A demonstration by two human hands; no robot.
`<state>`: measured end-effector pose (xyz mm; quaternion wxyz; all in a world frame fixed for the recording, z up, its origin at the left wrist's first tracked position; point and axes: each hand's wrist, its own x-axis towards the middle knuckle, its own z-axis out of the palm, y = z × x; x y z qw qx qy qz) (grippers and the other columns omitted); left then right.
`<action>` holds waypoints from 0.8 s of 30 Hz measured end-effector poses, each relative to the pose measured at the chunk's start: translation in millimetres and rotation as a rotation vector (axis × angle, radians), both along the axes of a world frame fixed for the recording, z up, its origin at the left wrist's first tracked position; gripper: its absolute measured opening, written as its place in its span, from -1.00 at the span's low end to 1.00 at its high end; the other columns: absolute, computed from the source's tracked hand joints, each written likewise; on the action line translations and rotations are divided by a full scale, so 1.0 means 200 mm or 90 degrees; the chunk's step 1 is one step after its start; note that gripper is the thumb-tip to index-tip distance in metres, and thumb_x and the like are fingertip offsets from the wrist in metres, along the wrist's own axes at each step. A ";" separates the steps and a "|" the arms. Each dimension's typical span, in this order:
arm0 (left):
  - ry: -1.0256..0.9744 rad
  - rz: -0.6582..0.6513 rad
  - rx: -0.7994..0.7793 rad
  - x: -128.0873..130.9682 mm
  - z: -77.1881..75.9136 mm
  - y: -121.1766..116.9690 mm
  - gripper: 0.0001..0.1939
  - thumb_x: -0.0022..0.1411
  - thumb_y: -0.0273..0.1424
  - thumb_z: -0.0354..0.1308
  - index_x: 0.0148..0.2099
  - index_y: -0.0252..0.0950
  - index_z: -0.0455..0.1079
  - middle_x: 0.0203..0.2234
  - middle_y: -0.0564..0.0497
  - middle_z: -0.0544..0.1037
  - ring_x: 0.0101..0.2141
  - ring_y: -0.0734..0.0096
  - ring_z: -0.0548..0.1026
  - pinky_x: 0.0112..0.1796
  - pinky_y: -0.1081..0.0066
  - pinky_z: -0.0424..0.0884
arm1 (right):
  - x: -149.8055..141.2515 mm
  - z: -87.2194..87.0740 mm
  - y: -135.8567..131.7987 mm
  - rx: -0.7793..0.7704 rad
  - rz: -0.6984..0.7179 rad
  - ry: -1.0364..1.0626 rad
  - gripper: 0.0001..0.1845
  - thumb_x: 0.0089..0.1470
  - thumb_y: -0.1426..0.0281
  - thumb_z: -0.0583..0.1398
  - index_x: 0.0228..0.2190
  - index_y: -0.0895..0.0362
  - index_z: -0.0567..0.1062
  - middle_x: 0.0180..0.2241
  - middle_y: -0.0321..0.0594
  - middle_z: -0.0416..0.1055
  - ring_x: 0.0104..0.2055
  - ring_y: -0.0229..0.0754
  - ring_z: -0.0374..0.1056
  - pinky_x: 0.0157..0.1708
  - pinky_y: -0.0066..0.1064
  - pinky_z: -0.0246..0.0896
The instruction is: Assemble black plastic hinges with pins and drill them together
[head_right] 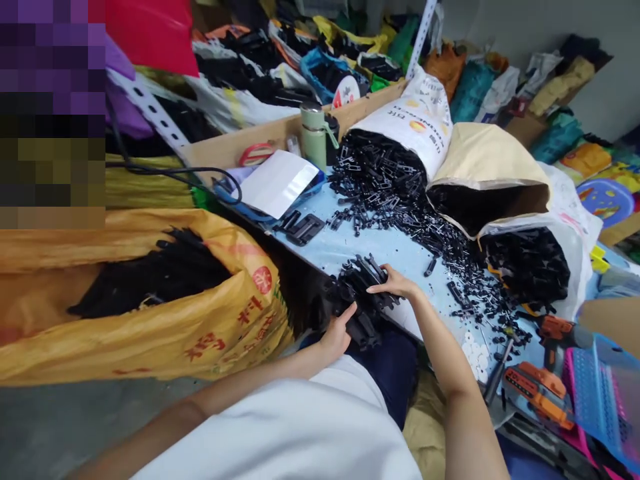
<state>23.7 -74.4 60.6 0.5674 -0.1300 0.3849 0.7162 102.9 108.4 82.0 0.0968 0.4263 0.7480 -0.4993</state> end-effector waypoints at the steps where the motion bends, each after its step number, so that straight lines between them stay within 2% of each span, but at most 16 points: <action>1: 0.011 0.021 0.004 0.00 0.00 0.00 -0.49 -0.25 -0.35 0.38 -0.15 -0.21 0.38 -0.27 0.05 0.57 -0.09 0.26 0.46 -0.02 0.25 0.34 | 0.00 0.01 -0.02 -0.011 -0.008 0.012 -0.04 -0.42 0.08 0.37 0.03 0.13 0.22 -0.30 -0.26 0.41 -0.29 -0.18 0.34 -0.25 -0.35 0.28; 5: 0.044 0.072 0.021 -0.04 0.00 0.02 -0.46 -0.24 -0.38 0.37 -0.11 -0.20 0.38 -0.28 0.05 0.57 -0.10 0.25 0.47 -0.02 0.22 0.35 | -0.04 0.03 -0.07 -0.068 -0.026 0.103 -0.16 -0.44 0.11 0.38 -0.09 0.12 0.27 -0.32 -0.31 0.38 -0.30 -0.20 0.34 -0.26 -0.35 0.29; 9: 0.043 0.102 0.044 -0.21 0.04 -0.02 -0.48 -0.24 -0.40 0.36 -0.13 -0.22 0.40 -0.29 0.04 0.58 -0.14 0.20 0.50 -0.04 0.16 0.37 | -0.20 0.09 -0.14 -0.094 -0.037 0.193 -0.18 -0.47 0.16 0.39 -0.12 0.09 0.26 -0.38 -0.34 0.38 -0.37 -0.21 0.35 -0.33 -0.34 0.31; 11: 0.038 0.104 0.047 -0.36 0.12 -0.08 -0.55 -0.20 -0.40 0.34 -0.16 -0.25 0.41 -0.31 0.03 0.58 -0.17 0.18 0.51 -0.06 0.15 0.40 | -0.38 0.14 -0.19 -0.080 -0.023 0.252 -0.16 -0.48 0.18 0.40 -0.09 0.07 0.25 -0.37 -0.33 0.39 -0.36 -0.21 0.36 -0.32 -0.33 0.32; 14: 0.063 0.147 0.031 -0.66 0.29 -0.23 -0.70 -0.11 -0.37 0.29 -0.25 -0.30 0.43 -0.38 0.00 0.59 -0.21 0.17 0.53 -0.12 0.20 0.45 | -0.76 0.23 -0.30 -0.082 0.035 0.340 -0.19 -0.52 0.19 0.41 -0.14 0.08 0.32 -0.27 -0.30 0.41 -0.23 -0.18 0.36 -0.17 -0.31 0.30; 17: 0.130 0.216 -0.007 -0.97 0.47 -0.41 -0.78 0.02 -0.31 0.20 -0.28 -0.34 0.44 -0.44 -0.01 0.58 -0.27 0.20 0.55 -0.19 0.25 0.49 | -1.17 0.29 -0.46 -0.167 0.106 0.374 -0.26 -0.45 0.13 0.39 -0.15 0.10 0.38 -0.22 -0.27 0.43 -0.16 -0.16 0.35 -0.06 -0.27 0.26; 19: 0.190 0.279 -0.070 -1.15 0.54 -0.52 -0.80 0.07 -0.32 0.15 -0.28 -0.34 0.44 -0.47 0.00 0.58 -0.32 0.24 0.55 -0.23 0.28 0.50 | -1.39 0.29 -0.59 -0.234 0.158 0.387 -0.28 -0.32 0.06 0.33 -0.09 0.10 0.37 -0.17 -0.26 0.42 -0.13 -0.17 0.36 -0.05 -0.27 0.26; 21: 0.240 0.343 -0.147 -1.29 0.54 -0.61 -0.83 0.09 -0.37 0.13 -0.27 -0.33 0.43 -0.49 0.02 0.57 -0.33 0.28 0.55 -0.23 0.31 0.50 | -1.50 0.24 -0.70 -0.220 0.208 0.355 -0.30 -0.23 0.06 0.29 -0.04 0.07 0.36 -0.12 -0.27 0.41 -0.09 -0.18 0.35 -0.03 -0.28 0.25; 24: 0.291 0.367 -0.272 -1.41 0.41 -0.69 -0.82 0.08 -0.39 0.12 -0.23 -0.31 0.42 -0.48 0.00 0.56 -0.31 0.25 0.54 -0.22 0.24 0.49 | -1.49 0.12 -0.80 -0.062 0.346 0.236 -0.36 -0.17 0.15 0.30 -0.03 0.11 0.39 -0.08 -0.17 0.41 -0.03 -0.11 0.34 -0.01 -0.27 0.21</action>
